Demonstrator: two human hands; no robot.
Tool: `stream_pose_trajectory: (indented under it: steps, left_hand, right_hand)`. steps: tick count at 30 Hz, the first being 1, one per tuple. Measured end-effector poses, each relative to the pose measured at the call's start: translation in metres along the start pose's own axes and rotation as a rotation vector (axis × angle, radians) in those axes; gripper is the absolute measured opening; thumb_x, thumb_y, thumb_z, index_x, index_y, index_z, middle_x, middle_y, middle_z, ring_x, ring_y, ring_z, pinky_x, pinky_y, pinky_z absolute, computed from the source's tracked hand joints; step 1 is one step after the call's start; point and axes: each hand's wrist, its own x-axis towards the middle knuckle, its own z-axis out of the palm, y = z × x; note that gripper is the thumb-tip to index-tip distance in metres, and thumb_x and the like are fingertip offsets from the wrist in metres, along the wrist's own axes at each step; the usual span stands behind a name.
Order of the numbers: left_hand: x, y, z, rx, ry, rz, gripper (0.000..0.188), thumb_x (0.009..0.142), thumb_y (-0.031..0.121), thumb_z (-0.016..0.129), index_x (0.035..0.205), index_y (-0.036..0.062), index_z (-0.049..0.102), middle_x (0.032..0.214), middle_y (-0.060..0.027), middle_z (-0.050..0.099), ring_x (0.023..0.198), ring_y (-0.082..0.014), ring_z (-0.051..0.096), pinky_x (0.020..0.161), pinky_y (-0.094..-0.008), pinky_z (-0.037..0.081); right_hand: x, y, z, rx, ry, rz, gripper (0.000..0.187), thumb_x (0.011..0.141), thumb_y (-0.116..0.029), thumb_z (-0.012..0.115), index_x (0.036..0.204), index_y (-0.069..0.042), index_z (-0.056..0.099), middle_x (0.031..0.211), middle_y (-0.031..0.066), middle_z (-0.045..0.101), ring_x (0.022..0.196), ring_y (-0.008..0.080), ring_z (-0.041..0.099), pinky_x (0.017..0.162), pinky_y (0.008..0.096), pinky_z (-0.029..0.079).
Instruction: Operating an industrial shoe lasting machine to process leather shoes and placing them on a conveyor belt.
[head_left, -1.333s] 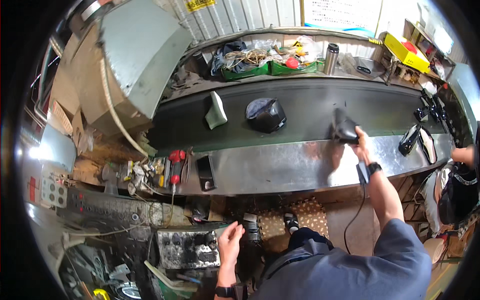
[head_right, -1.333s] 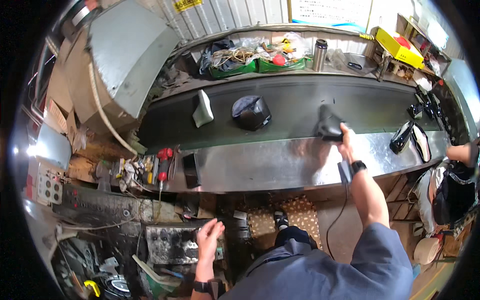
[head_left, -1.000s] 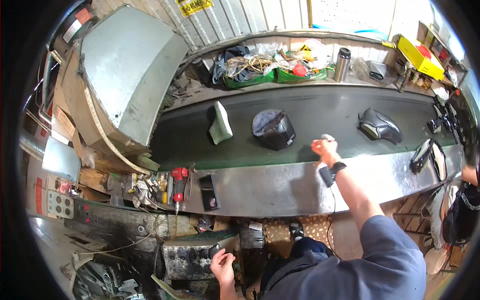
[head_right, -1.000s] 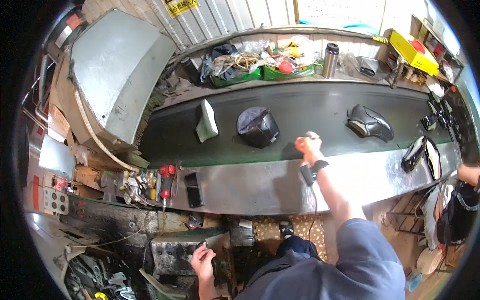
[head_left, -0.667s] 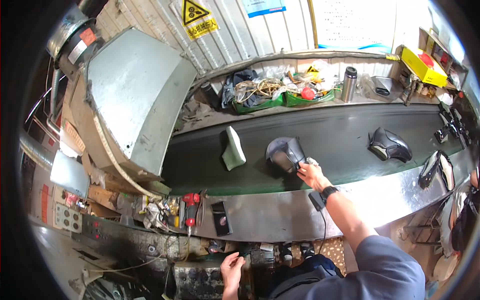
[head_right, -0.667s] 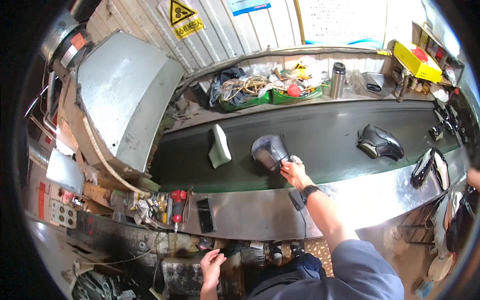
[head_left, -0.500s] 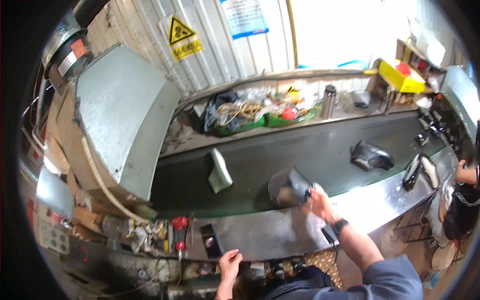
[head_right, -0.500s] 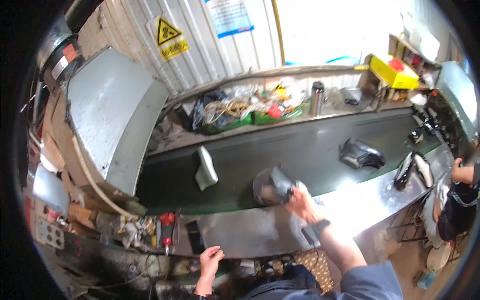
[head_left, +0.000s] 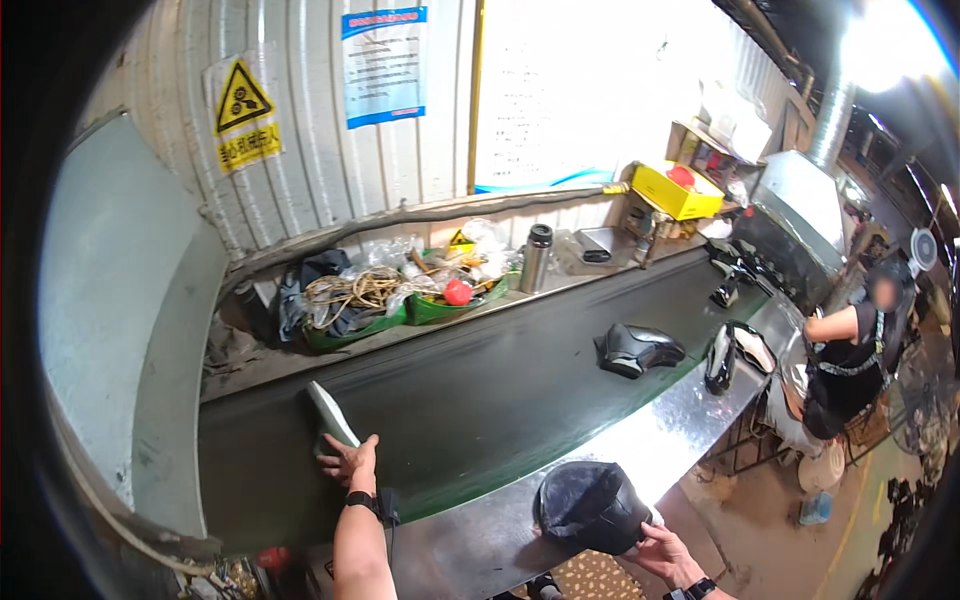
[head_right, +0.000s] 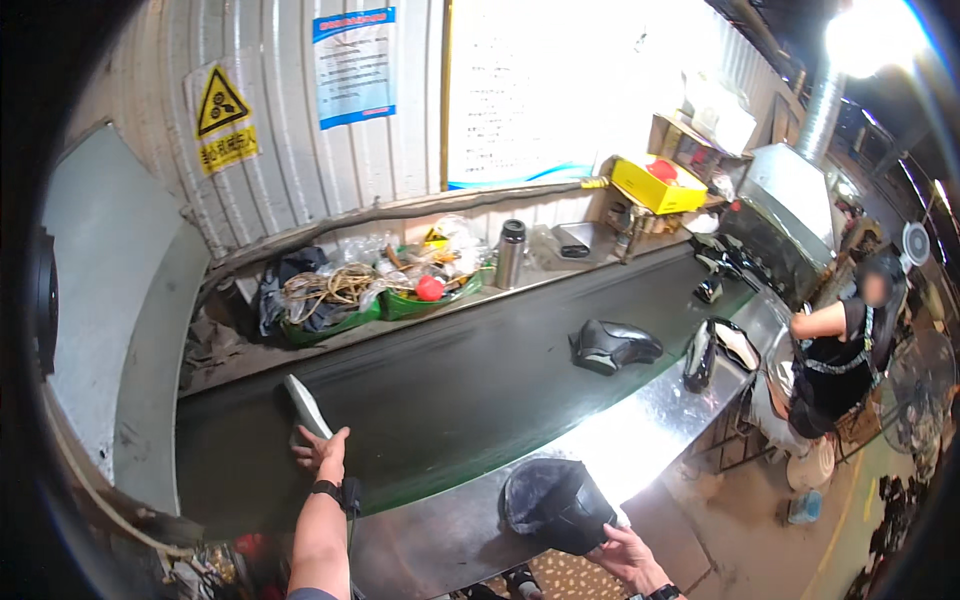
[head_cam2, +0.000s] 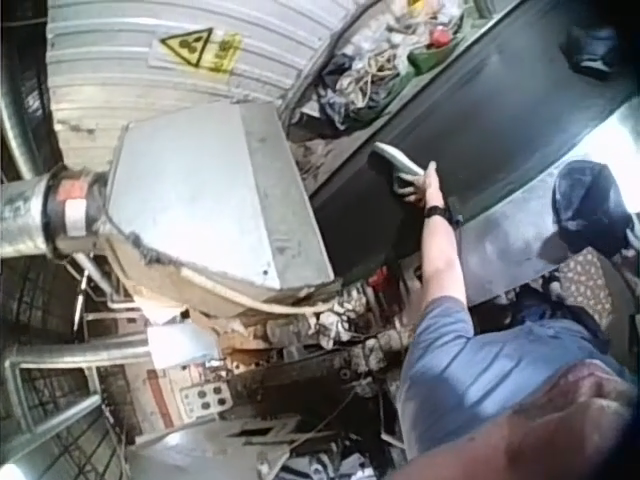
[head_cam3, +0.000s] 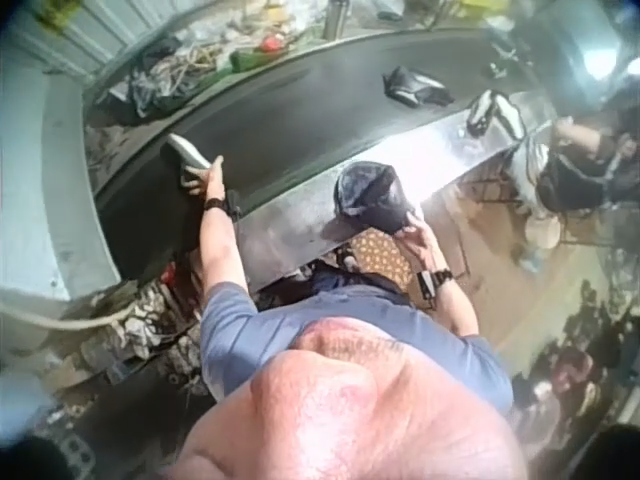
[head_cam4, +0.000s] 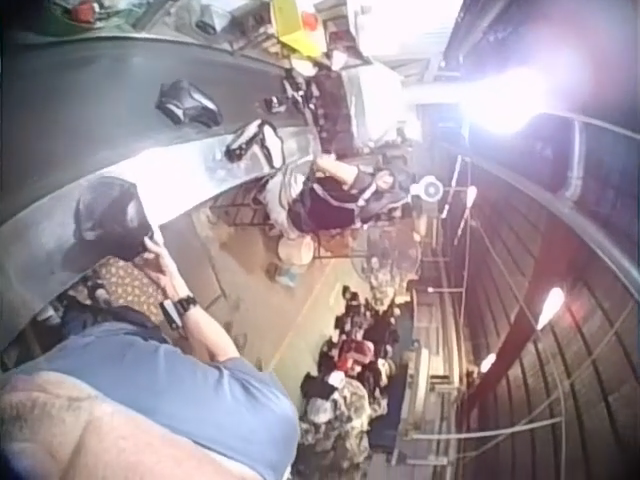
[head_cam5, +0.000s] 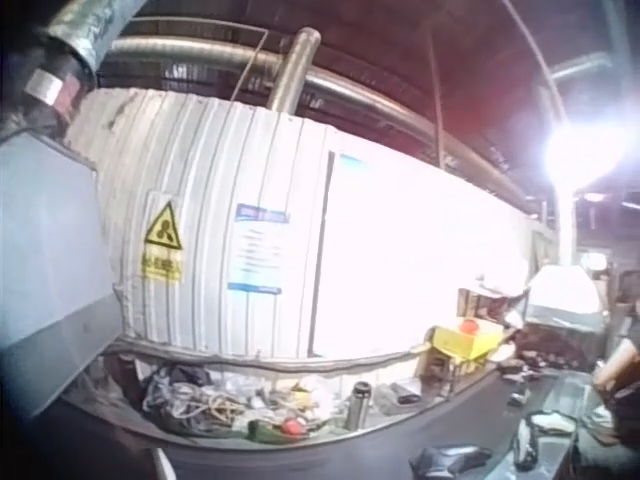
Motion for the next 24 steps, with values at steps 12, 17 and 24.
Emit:
stream_pose_trajectory:
  steps: [12, 17, 24]
  left_hand:
    - [-0.047, -0.028, -0.055, 0.413, 0.064, 0.538, 0.108, 0.064, 0.006, 0.086, 0.156, 0.0400, 0.039, 0.162, -0.0237, 0.016, 0.149, -0.0461, 0.022, 0.112, -0.0615, 0.034]
    - [-0.173, -0.053, -0.119, 0.425, 0.149, 1.407, 0.069, 0.060, 0.017, 0.081, 0.128, 0.0181, 0.071, 0.153, -0.0229, 0.035, 0.142, -0.0430, 0.032, 0.111, -0.0566, 0.033]
    - [-0.330, -0.123, -0.048, 0.258, 0.152, 1.865, 0.038, 0.081, 0.020, 0.069, 0.118, 0.0245, 0.066, 0.142, -0.0054, 0.049, 0.137, -0.0237, 0.039, 0.106, -0.0509, 0.034]
  right_hand:
    - [-0.005, 0.000, 0.016, -0.121, -0.109, 0.052, 0.043, 0.099, -0.008, 0.069, 0.137, -0.014, 0.052, 0.121, 0.0019, 0.063, 0.107, 0.0191, 0.066, 0.110, 0.0756, 0.042]
    - [0.024, -0.009, 0.006, -0.202, -0.152, 0.002, 0.045, 0.109, -0.045, 0.049, 0.142, -0.015, 0.051, 0.130, 0.0095, 0.065, 0.115, 0.0289, 0.062, 0.076, 0.0444, 0.053]
    - [0.069, -0.014, 0.017, -0.033, -0.041, 0.136, 0.049, 0.103, -0.057, 0.054, 0.131, -0.017, 0.060, 0.126, 0.0056, 0.067, 0.107, 0.0275, 0.063, 0.071, 0.0404, 0.051]
